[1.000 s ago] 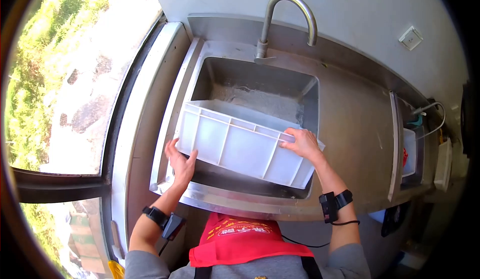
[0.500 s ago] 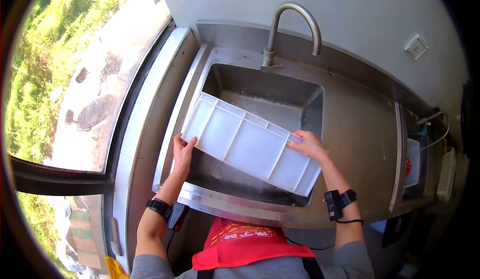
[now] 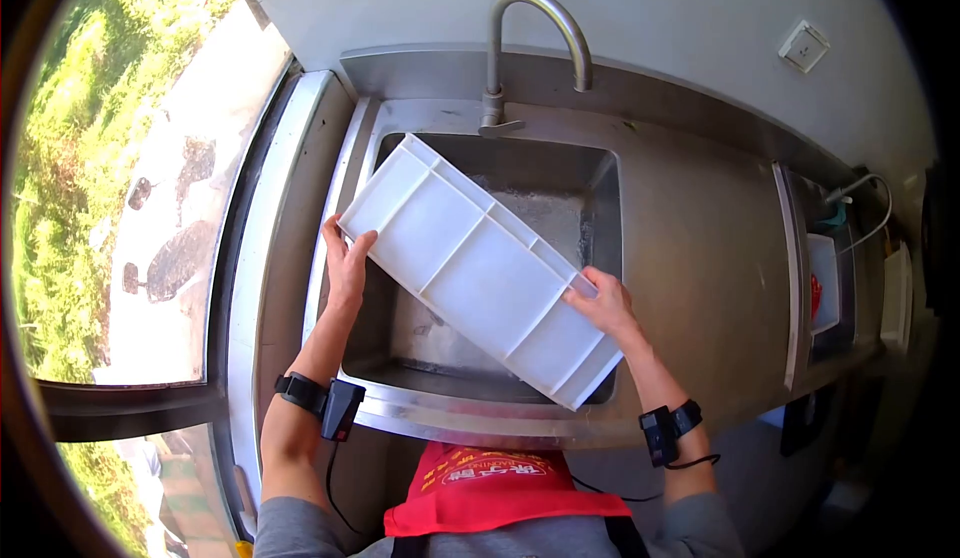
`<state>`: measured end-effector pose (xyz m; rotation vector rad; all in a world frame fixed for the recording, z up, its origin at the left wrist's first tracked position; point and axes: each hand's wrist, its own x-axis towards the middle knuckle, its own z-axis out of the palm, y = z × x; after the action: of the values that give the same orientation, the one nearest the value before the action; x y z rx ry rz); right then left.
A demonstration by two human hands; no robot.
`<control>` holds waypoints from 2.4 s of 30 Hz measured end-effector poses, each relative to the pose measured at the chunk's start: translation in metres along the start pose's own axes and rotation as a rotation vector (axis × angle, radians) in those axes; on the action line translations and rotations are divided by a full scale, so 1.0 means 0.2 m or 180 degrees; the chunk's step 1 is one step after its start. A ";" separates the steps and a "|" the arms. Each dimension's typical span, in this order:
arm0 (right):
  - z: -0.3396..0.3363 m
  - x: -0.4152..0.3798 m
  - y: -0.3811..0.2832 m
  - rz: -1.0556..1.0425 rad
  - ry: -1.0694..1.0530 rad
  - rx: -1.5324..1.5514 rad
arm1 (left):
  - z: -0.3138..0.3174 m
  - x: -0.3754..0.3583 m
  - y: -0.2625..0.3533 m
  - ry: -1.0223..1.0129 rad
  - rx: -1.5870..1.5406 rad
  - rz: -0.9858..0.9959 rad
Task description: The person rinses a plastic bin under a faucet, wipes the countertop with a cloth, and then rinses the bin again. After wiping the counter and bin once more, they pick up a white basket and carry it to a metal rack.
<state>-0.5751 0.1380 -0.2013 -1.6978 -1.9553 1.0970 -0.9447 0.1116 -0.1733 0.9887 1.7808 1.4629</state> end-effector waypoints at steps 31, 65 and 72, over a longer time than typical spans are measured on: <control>-0.09 -0.23 0.09 -0.0173 0.0358 0.2765 | 0.36 -0.36 1.09 -0.0580 0.0552 0.2007; 0.43 -0.28 0.16 -0.1202 -0.1158 0.0476 | -0.26 -0.23 0.36 -0.0272 0.1440 -0.0055; 0.43 -0.28 0.23 -0.1395 -0.1108 -0.0291 | -0.10 -0.28 0.45 -0.1164 0.1615 -0.1188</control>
<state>-0.5878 0.0563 -0.2777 -1.0810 -2.4674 1.2010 -0.9170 0.0642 -0.0803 1.0109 1.9568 0.5681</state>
